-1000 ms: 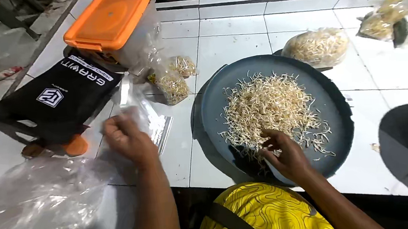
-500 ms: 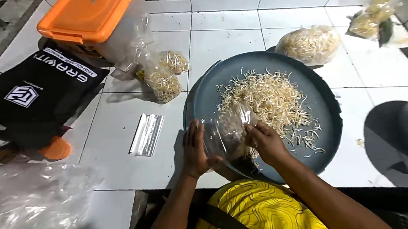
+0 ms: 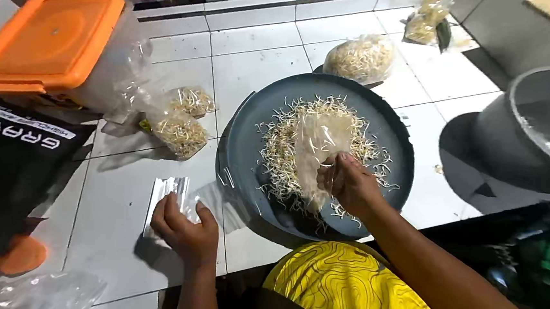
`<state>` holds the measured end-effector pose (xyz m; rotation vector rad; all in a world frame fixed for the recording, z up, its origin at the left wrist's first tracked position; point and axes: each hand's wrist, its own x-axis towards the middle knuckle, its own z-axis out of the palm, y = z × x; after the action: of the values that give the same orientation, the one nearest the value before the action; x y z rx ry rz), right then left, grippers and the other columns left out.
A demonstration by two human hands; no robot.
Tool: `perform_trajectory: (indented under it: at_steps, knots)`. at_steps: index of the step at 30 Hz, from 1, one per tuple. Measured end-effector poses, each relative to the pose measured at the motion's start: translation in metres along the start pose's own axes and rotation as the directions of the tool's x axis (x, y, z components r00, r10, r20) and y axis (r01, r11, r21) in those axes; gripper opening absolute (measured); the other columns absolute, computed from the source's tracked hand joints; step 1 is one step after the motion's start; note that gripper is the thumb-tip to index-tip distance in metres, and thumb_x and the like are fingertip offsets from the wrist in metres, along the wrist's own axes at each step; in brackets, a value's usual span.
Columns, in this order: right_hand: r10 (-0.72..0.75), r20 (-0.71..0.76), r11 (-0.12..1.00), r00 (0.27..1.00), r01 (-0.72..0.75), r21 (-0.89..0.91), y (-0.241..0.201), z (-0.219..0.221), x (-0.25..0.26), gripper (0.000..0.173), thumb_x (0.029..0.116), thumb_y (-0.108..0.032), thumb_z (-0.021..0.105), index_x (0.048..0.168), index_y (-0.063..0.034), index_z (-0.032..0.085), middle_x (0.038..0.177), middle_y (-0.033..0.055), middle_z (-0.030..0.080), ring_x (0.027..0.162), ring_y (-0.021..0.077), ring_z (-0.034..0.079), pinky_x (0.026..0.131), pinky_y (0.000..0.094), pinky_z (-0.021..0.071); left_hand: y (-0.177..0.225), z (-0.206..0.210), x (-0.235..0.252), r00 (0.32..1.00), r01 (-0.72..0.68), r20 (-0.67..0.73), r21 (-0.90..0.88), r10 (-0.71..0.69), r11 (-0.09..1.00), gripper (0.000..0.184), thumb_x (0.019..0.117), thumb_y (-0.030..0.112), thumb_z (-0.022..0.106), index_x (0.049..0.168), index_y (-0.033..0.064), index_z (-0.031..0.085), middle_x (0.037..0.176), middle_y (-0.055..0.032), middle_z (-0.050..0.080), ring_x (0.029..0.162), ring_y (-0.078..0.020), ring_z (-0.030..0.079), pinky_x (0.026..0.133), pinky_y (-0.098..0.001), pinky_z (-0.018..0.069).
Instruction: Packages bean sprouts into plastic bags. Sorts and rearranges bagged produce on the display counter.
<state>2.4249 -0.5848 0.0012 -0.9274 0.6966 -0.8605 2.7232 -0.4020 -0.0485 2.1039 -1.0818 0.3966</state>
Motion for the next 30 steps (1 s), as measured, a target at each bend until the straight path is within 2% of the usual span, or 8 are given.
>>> perform_trajectory:
  at_steps: [3,5,8,10,14,19,27,30]
  knots:
    - [0.041,0.101,0.998,0.994,-0.045,0.045,0.002,0.004,-0.007,0.038,0.1115,-0.039,0.033,0.11,-0.0142,0.061,0.096,0.0076,0.071,0.083,0.0203,0.07,0.077,0.0383,0.0612,0.059,0.001,0.004,0.996,-0.022,0.073,-0.438,0.06,0.899,0.038,0.102,0.021,0.057,0.127,-0.0073,0.059,0.122,-0.0228,0.064,0.111,-0.0272,0.066,0.095,-0.0437,0.0563]
    - [0.084,0.163,0.99,0.983,-0.101,0.1,-0.001,0.007,-0.011,0.038,0.1113,-0.04,0.033,0.11,-0.0123,0.06,0.093,0.0094,0.069,0.083,0.0218,0.07,0.078,0.0395,0.0606,0.096,0.015,0.001,0.925,0.262,0.378,-0.715,0.043,0.648,0.049,0.1044,0.03,0.054,0.142,-0.0018,0.047,0.135,-0.0166,0.06,0.114,-0.0221,0.066,0.093,-0.0405,0.0588]
    - [0.092,0.231,0.986,0.969,-0.121,0.114,-0.004,0.004,-0.019,0.036,0.1102,-0.038,0.036,0.112,-0.0124,0.061,0.092,0.007,0.067,0.084,0.0184,0.067,0.079,0.0378,0.0591,0.131,0.034,-0.003,0.622,0.77,0.776,-0.63,0.102,0.1,0.058,0.105,0.041,0.05,0.153,0.0101,0.04,0.133,-0.0114,0.064,0.111,-0.024,0.068,0.093,-0.0431,0.0586]
    - [0.065,0.238,0.992,0.969,-0.089,0.094,-0.007,-0.001,-0.02,0.035,0.1106,-0.037,0.036,0.112,-0.0125,0.061,0.092,0.0065,0.068,0.084,0.0177,0.067,0.079,0.0375,0.0588,0.141,0.037,0.0,0.579,0.814,0.794,-0.577,0.186,-0.07,0.038,0.1072,0.024,0.049,0.138,0.0031,0.055,0.114,-0.0164,0.07,0.098,-0.0257,0.071,0.089,-0.0438,0.0603]
    - [0.04,0.152,0.997,0.988,-0.05,0.065,-0.006,-0.015,-0.022,0.036,0.1116,-0.036,0.034,0.115,-0.0117,0.061,0.094,0.0076,0.069,0.084,0.0187,0.069,0.078,0.0358,0.0603,0.142,0.038,0.005,0.665,0.742,0.728,-0.669,0.167,-0.037,0.008,0.0985,0.009,0.064,0.095,0.0047,0.07,0.081,-0.0057,0.067,0.069,-0.0125,0.064,0.069,-0.0303,0.0594]
    - [0.037,0.15,0.999,0.988,-0.042,0.031,0.004,-0.016,-0.019,0.036,0.1122,-0.033,0.03,0.117,-0.0091,0.058,0.095,0.0102,0.069,0.084,0.0208,0.07,0.077,0.0377,0.0605,0.136,0.042,0.002,0.756,0.626,0.649,-0.754,0.085,0.198,0.02,0.1034,0.015,0.059,0.088,0.0054,0.066,0.077,-0.0046,0.063,0.063,-0.0122,0.059,0.062,-0.0285,0.0556]
    - [0.06,0.0,0.992,0.998,-0.059,-0.107,0.008,-0.015,-0.016,0.034,0.1119,-0.029,0.037,0.11,-0.0056,0.061,0.088,0.0091,0.068,0.076,0.0181,0.068,0.073,0.0367,0.0602,0.126,0.039,0.013,0.791,0.573,0.61,-0.766,0.047,0.292,0.018,0.1033,0.018,0.06,0.091,0.0067,0.067,0.077,-0.0043,0.063,0.064,-0.0133,0.06,0.062,-0.0297,0.0558]
    - [-0.147,-0.102,0.865,0.984,0.078,-0.495,0.018,-0.014,-0.016,0.035,0.1063,-0.027,0.053,0.134,-0.0057,0.053,0.12,0.0105,0.066,0.099,0.02,0.07,0.083,0.0402,0.0619,0.129,0.038,0.014,0.792,0.578,0.609,-0.774,0.053,0.258,0.016,0.1023,0.017,0.062,0.091,0.0061,0.067,0.076,-0.0048,0.064,0.063,-0.0133,0.061,0.062,-0.0294,0.0566]
